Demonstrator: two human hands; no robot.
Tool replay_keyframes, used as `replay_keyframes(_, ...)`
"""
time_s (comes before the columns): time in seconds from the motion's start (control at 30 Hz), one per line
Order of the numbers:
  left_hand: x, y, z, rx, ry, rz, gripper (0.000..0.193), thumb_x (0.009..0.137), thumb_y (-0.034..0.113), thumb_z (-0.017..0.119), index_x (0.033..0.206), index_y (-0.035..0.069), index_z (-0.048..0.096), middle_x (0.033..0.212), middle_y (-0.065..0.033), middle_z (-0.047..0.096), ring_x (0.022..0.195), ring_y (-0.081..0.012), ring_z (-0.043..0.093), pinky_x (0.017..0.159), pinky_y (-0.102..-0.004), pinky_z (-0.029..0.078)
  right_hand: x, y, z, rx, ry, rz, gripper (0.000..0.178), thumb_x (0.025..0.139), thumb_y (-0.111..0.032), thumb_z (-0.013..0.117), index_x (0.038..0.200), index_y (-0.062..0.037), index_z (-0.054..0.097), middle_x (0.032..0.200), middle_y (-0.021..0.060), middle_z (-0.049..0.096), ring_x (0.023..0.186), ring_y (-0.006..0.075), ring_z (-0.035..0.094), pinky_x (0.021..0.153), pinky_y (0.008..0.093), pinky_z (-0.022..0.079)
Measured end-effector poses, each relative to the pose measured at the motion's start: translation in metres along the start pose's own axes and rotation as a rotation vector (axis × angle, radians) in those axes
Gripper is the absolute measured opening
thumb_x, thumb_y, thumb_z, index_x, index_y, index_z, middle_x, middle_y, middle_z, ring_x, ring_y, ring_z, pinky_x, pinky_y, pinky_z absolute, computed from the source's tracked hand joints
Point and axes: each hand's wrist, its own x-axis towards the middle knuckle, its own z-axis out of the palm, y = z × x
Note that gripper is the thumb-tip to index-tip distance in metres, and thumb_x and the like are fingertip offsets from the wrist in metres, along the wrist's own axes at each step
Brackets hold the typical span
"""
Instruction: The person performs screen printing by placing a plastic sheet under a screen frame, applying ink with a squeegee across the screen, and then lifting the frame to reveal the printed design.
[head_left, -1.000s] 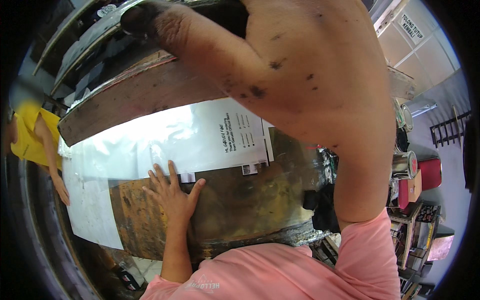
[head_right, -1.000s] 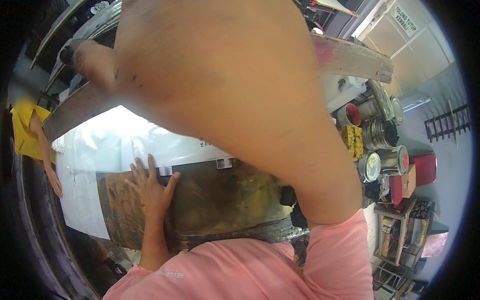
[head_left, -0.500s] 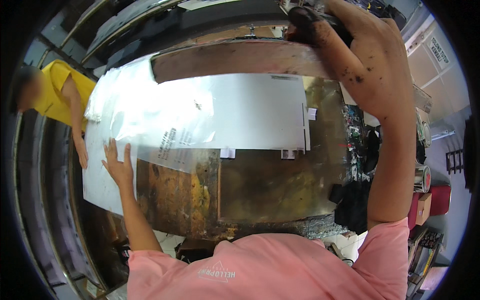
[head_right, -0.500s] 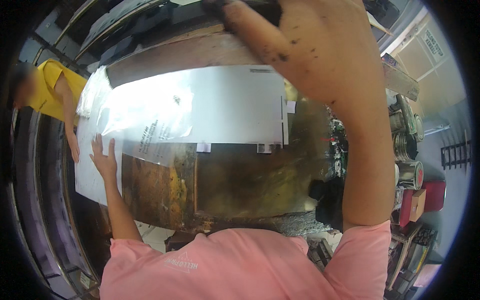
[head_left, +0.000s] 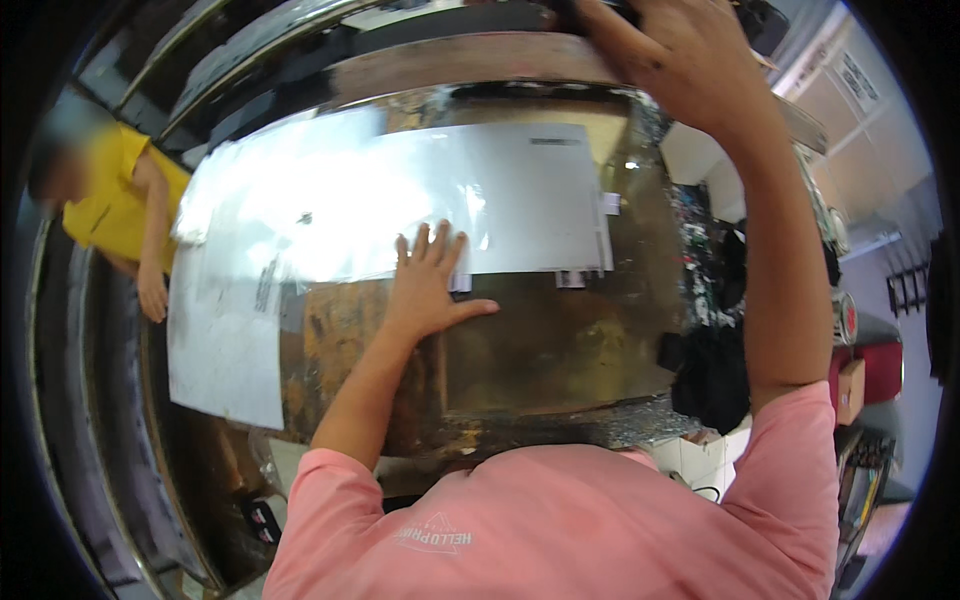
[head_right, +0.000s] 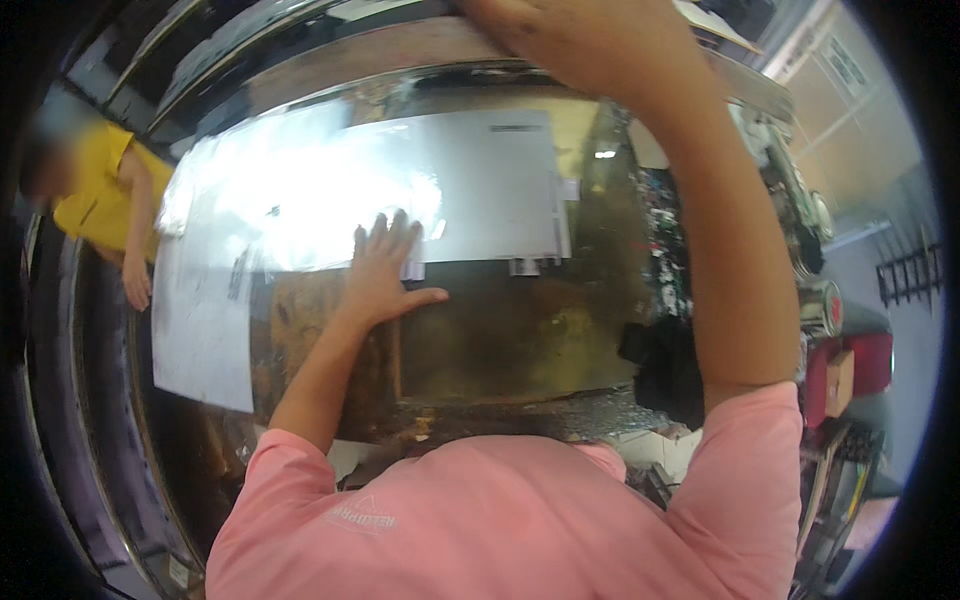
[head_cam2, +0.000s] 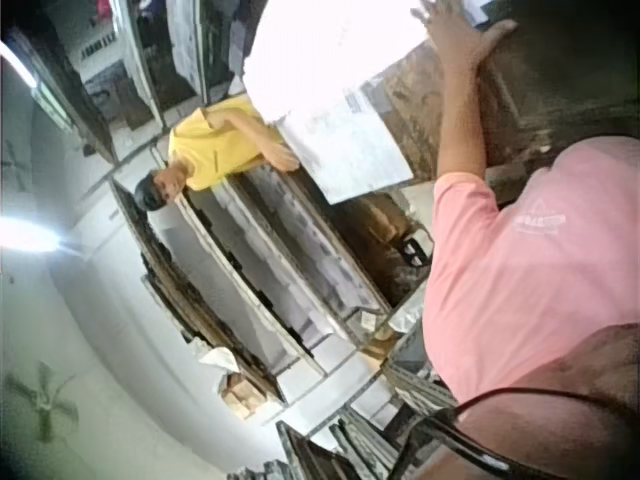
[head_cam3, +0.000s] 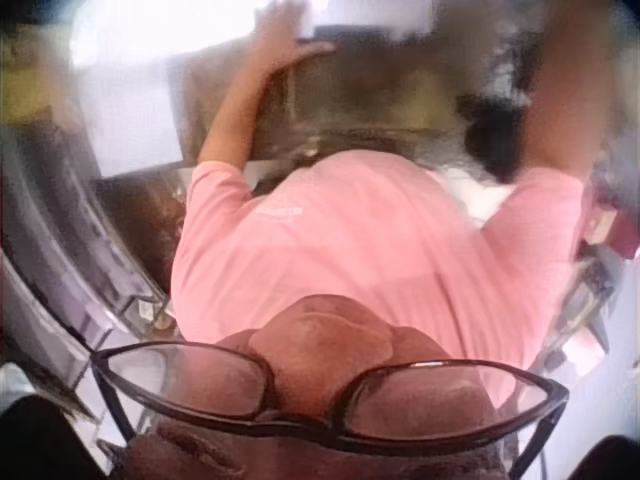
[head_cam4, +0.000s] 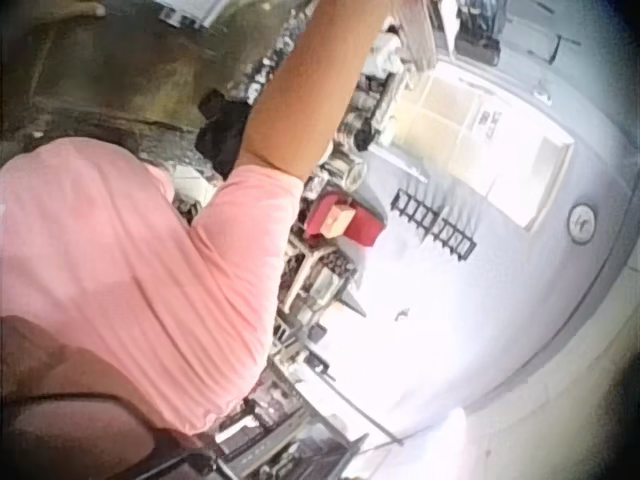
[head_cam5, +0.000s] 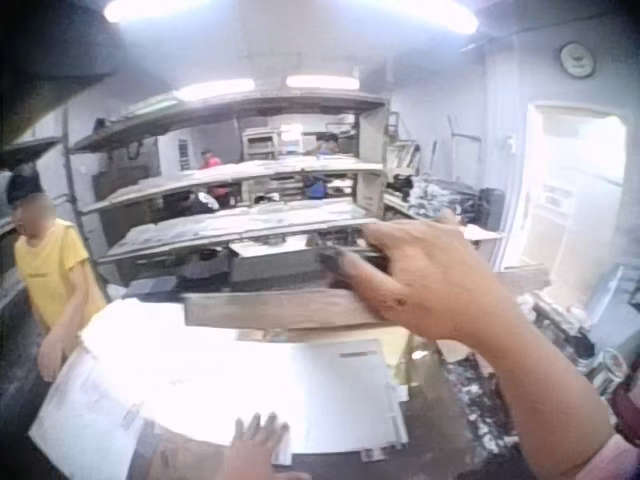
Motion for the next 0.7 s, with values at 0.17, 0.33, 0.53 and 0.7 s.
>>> replay_keyframes(0.17,0.053,0.115,0.016,-0.159,0.015,0.079,0.122,0.072,0.091,0.069,0.158,0.006,0.051,0.167,-0.0212,0.040,0.158,-0.0453,0.030,0.126,-0.0741,0.005,-0.015,-0.004,-0.016,0.102,-0.097,0.050,0.046,0.101,-0.047,0.056,0.090,-0.0030,0.064,0.079,0.0157,0.064,0.077,0.0347,0.063,0.079,0.0476,0.043)
replay_keyframes(0.33,0.058,0.149,0.021,-0.179,0.026,0.088,0.117,0.071,0.091,0.069,0.152,0.007,0.058,0.164,-0.0213,0.042,0.154,-0.0440,0.034,0.123,-0.0796,0.002,-0.029,0.010,0.002,0.159,-0.043,0.035,0.044,0.100,-0.046,0.057,0.096,-0.0034,0.065,0.084,0.0169,0.066,0.080,0.0361,0.064,0.081,0.0483,0.044)
replay_keyframes(0.53,0.058,0.152,0.025,-0.196,0.035,0.163,0.115,0.070,0.088,0.072,0.154,0.010,0.055,0.160,-0.0199,0.046,0.149,-0.0430,0.041,0.124,-0.0790,0.004,-0.039,0.020,0.009,0.134,-0.026,0.019,0.042,0.100,-0.045,0.059,0.103,-0.0039,0.067,0.089,0.0182,0.068,0.083,0.0378,0.066,0.084,0.0490,0.045)
replay_keyframes(0.7,0.052,0.145,0.027,-0.235,0.176,0.157,0.115,0.068,0.082,0.079,0.153,0.009,0.055,0.158,-0.0182,0.048,0.146,-0.0417,0.044,0.123,-0.0801,0.005,-0.025,0.013,0.010,0.118,-0.001,-0.006,0.042,0.100,-0.044,0.061,0.110,-0.0043,0.068,0.094,0.0193,0.069,0.086,0.0392,0.067,0.087,0.0497,0.046)
